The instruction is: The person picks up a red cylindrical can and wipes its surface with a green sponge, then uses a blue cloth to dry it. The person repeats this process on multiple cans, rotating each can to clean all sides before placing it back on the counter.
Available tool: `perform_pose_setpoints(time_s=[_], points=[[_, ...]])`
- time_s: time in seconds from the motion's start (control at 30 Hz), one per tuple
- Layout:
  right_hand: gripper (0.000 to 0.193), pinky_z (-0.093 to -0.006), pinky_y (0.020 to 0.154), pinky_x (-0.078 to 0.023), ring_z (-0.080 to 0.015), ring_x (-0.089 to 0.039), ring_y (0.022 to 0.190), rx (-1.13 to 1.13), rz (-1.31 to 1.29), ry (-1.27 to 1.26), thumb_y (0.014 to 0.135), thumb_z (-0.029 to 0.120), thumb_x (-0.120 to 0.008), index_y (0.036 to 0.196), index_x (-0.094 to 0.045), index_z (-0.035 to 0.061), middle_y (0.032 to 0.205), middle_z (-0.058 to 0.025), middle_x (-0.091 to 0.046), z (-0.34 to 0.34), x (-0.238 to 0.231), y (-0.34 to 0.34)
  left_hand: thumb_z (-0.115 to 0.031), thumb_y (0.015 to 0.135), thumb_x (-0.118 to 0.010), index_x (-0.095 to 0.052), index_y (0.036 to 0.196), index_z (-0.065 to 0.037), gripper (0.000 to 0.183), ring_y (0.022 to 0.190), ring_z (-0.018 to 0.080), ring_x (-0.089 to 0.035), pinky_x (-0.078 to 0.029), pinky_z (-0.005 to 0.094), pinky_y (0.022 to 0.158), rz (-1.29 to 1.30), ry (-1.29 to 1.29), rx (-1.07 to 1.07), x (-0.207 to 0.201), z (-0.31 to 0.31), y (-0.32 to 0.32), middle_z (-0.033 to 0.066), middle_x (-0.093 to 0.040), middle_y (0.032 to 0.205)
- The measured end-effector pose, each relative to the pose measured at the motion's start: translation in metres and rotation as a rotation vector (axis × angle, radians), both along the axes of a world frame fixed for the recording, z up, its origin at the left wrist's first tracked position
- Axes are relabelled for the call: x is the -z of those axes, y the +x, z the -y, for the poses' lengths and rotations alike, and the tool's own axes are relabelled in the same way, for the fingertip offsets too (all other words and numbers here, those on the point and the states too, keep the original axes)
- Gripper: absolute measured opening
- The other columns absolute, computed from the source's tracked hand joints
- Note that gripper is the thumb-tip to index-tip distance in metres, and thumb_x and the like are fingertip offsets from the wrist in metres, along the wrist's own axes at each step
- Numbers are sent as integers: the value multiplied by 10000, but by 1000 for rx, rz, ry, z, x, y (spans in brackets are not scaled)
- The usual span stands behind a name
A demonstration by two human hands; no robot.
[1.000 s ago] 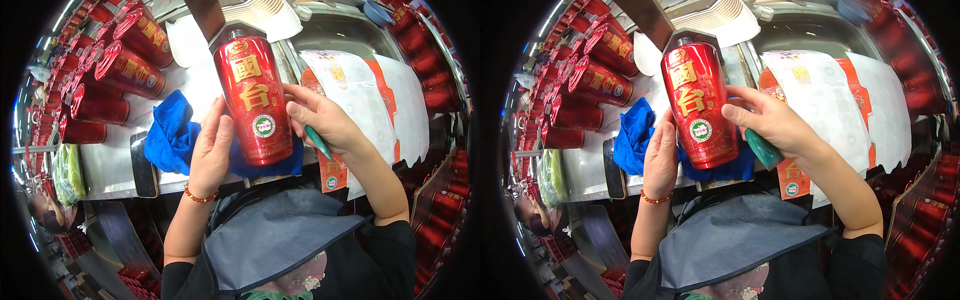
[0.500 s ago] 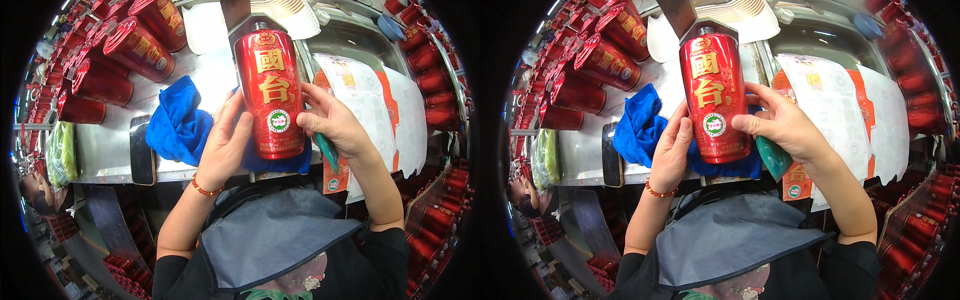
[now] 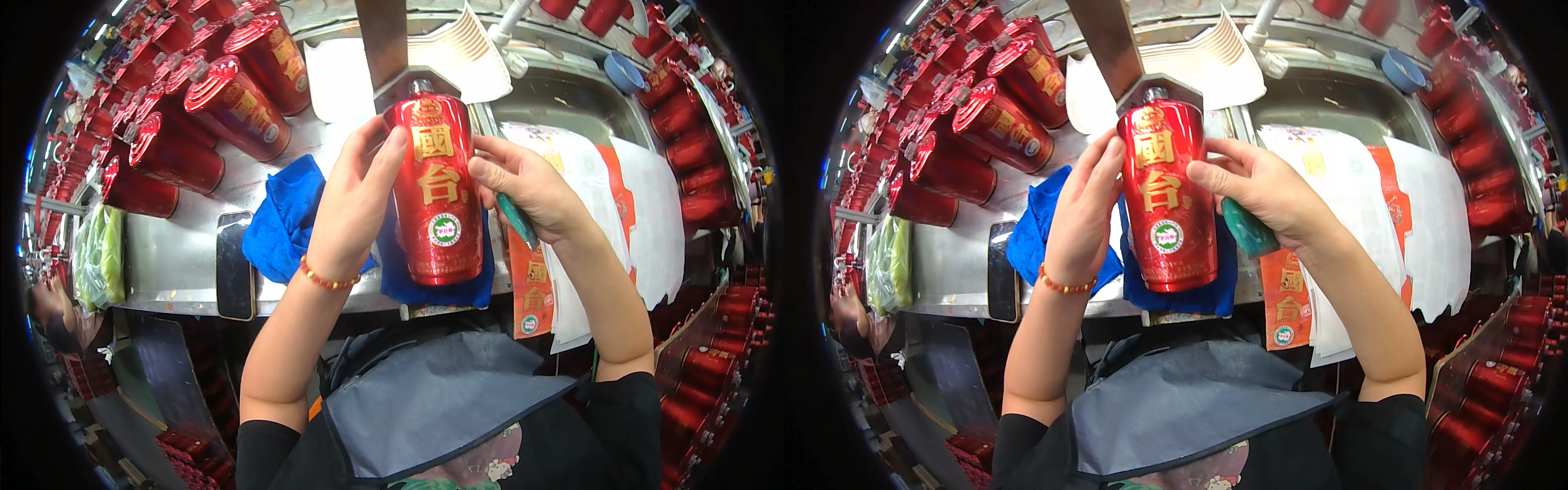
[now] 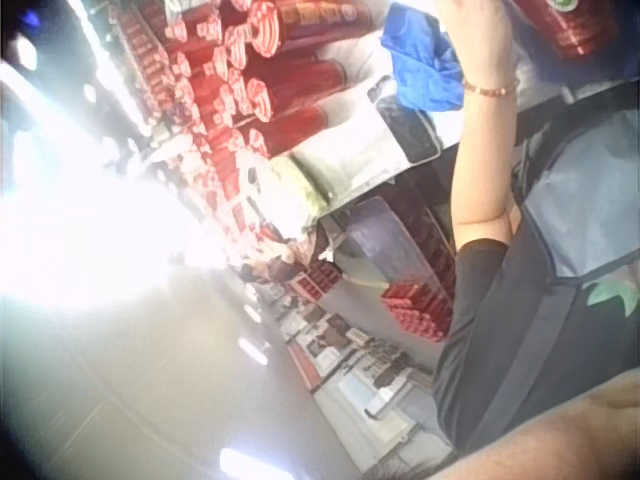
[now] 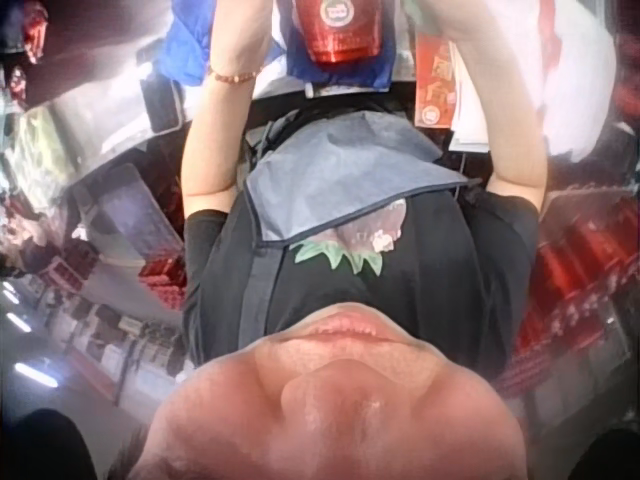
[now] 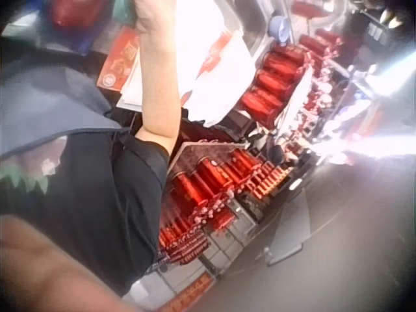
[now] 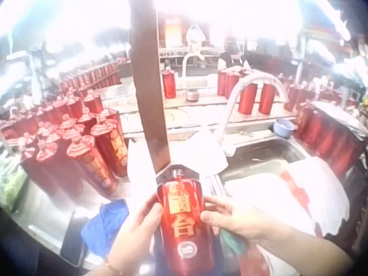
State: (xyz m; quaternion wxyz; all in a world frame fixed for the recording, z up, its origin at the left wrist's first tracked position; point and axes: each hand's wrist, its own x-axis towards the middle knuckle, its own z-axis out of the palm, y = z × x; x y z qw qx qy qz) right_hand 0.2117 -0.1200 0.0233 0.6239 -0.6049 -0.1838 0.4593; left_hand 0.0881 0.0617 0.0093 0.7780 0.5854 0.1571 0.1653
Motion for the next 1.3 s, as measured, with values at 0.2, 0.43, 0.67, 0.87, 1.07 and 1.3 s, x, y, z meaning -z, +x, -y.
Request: perform_pose_setpoints(time_s=[0.2, 0.43, 0.67, 0.87, 1.07, 1.3], points=[[714, -280, 947, -536, -164, -645, 1123, -11, -23, 61, 935, 306, -773, 1454, -452, -63, 1259, -158, -651, -5, -2, -2, -341, 979, -721, -438, 1423, 77, 673, 1110, 182, -639, -536, 299, 928, -42, 10, 11, -2, -7, 25, 174, -629, 1258], [695, -282, 944, -538, -153, -646, 1115, -6, -4, 45, 937, 303, -772, 1448, -464, -52, 1248, -145, -657, -4, 2, 0, -319, 967, -741, -475, 1385, 68, 629, 1070, 175, -651, -552, 288, 897, -41, 34, 33, 3, -8, 30, 163, -639, 1232], [669, -230, 836, -527, -96, -636, 975, 5, 0, 22, 945, 359, -758, 1421, -513, -43, 1162, -99, -674, 0, 4, 2, -428, 1001, -671, -486, 1390, 64, 654, 1137, 162, -614, -501, 289, 977, -25, 10, 39, 7, -12, 28, 145, -633, 1258], [696, -201, 725, -511, -52, -597, 803, 32, 57, 13, 959, 417, -731, 1418, -518, -60, 1046, -43, -665, -6, 7, 2, -420, 1049, -592, -473, 1434, 71, 635, 1227, 156, -561, -439, 292, 1058, -40, 9, -8, 16, -12, 6, 129, -613, 1319], [646, -186, 445, -433, -27, -503, 492, 115, 47, -76, 989, 384, -694, 1474, -491, 7, 643, 63, -548, 11, 11, -1, -303, 1119, -418, -536, 1461, -41, 447, 1465, 246, -347, -208, 394, 1230, -122, 675, -2, 34, -4, -50, 92, -530, 1493], [742, -188, 710, -489, -35, -593, 848, 49, 29, 26, 936, 256, -770, 1506, -409, -51, 1259, -89, -619, 32, 17, -36, -302, 1104, -453, -454, 1533, -67, 489, 1518, 335, -215, -98, 460, 1251, -19, 698, 39, 58, 21, -69, 121, -492, 1548]])
